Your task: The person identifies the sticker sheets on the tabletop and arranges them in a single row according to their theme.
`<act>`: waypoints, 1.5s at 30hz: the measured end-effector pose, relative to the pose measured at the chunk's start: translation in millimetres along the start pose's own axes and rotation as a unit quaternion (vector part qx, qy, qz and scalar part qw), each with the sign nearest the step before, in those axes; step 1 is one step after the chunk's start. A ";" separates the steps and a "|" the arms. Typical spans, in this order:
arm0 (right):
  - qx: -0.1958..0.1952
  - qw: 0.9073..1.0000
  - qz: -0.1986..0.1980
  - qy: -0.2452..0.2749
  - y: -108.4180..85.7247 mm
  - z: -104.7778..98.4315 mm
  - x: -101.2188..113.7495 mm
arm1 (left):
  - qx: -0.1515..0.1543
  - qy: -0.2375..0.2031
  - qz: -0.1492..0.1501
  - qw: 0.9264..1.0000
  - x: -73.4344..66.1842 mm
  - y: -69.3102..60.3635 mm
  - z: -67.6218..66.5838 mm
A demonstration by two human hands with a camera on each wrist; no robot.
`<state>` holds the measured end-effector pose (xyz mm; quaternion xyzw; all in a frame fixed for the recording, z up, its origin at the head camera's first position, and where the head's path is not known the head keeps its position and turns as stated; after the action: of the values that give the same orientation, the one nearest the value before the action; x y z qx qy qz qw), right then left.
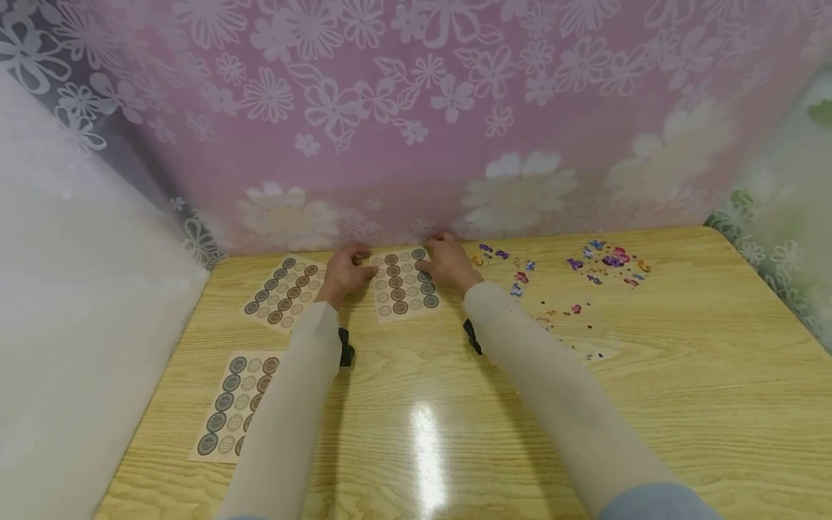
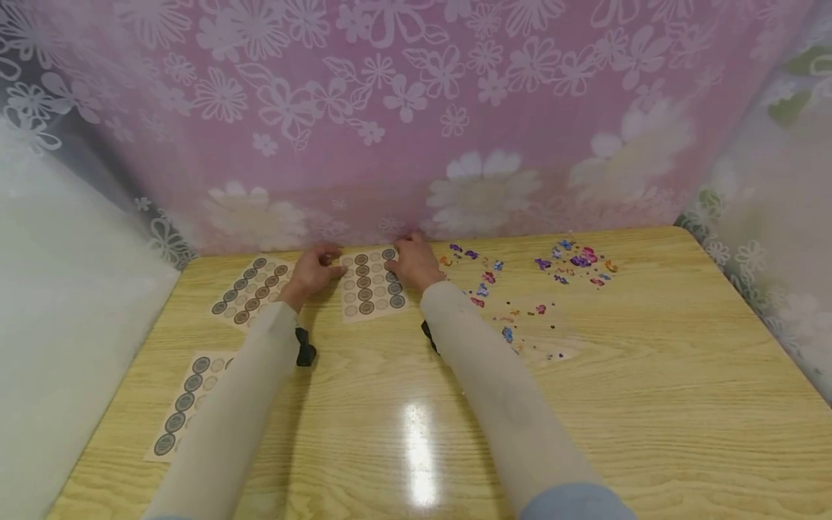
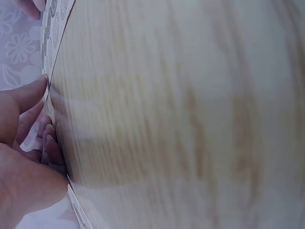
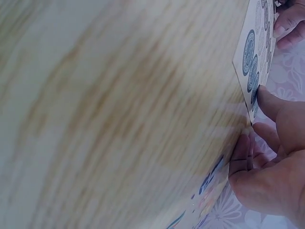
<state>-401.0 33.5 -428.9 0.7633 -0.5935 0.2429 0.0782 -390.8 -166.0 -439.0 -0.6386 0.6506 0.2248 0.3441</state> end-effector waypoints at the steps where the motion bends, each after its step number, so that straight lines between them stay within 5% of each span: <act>1: 0.000 1.000 0.001 0.002 -0.2 0.2 -0.1 | 0.003 0.000 -0.001 1.000 0.4 0.1 0.5; 15: 0.033 0.999 0.009 0.030 0.3 -0.5 -1.6 | 0.010 -0.014 -0.013 1.000 3.1 0.8 2.3; 45: 0.019 0.994 0.017 0.111 3.2 -2.5 -3.9 | 0.001 -0.069 0.004 0.998 4.1 1.1 1.4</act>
<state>-405.4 37.0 -429.1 0.7228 -0.5894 0.3386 0.1249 -391.4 -167.6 -443.0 -0.6184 0.6285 0.2688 0.3876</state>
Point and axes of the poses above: each hand's wrist, its own y-axis towards the middle knuckle, its own z-axis out of the palm, x = y × z, the point moved 6 cm from there along y, towards the middle knuckle, and after that the axes turned 4 degrees about x, right-handed, at the moved point
